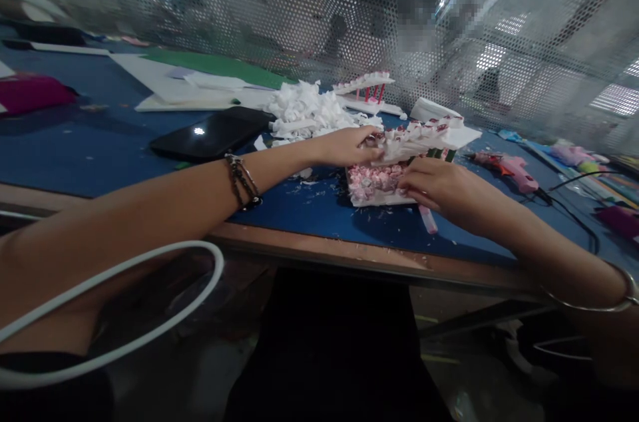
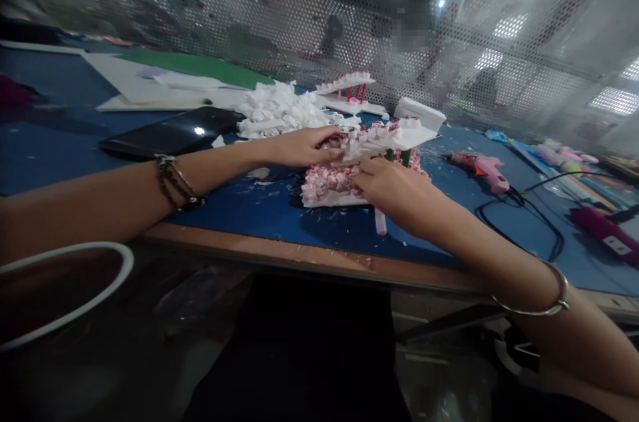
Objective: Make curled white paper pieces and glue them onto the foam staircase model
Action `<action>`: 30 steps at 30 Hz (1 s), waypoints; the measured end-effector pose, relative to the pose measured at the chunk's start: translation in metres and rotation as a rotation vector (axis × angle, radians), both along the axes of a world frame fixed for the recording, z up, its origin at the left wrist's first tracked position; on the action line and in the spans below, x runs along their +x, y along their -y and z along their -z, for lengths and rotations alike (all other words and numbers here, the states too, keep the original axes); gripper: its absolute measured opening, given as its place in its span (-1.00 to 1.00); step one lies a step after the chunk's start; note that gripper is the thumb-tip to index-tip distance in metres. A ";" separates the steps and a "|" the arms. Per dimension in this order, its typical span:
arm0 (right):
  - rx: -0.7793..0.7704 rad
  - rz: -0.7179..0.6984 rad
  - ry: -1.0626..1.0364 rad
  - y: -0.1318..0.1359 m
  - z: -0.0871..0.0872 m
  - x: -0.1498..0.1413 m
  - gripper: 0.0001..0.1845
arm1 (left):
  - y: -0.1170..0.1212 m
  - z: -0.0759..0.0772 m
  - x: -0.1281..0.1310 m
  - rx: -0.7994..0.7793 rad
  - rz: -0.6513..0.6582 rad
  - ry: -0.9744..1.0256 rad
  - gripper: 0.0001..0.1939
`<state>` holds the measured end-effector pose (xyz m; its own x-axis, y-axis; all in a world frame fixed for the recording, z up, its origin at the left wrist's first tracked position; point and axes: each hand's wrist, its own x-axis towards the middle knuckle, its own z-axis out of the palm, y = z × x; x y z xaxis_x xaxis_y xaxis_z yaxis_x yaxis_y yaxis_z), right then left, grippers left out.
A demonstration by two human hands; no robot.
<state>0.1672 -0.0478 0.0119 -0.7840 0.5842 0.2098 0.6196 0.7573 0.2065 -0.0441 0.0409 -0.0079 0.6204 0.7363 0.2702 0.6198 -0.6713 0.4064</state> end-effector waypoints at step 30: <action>-0.073 -0.063 -0.098 -0.008 -0.003 0.002 -0.89 | 0.002 0.000 0.001 -0.010 -0.005 0.012 -0.44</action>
<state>0.1692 -0.0397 0.0152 -0.7976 0.5509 0.2458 0.5847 0.8062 0.0905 -0.0426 0.0389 -0.0080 0.6131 0.7424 0.2702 0.6186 -0.6638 0.4204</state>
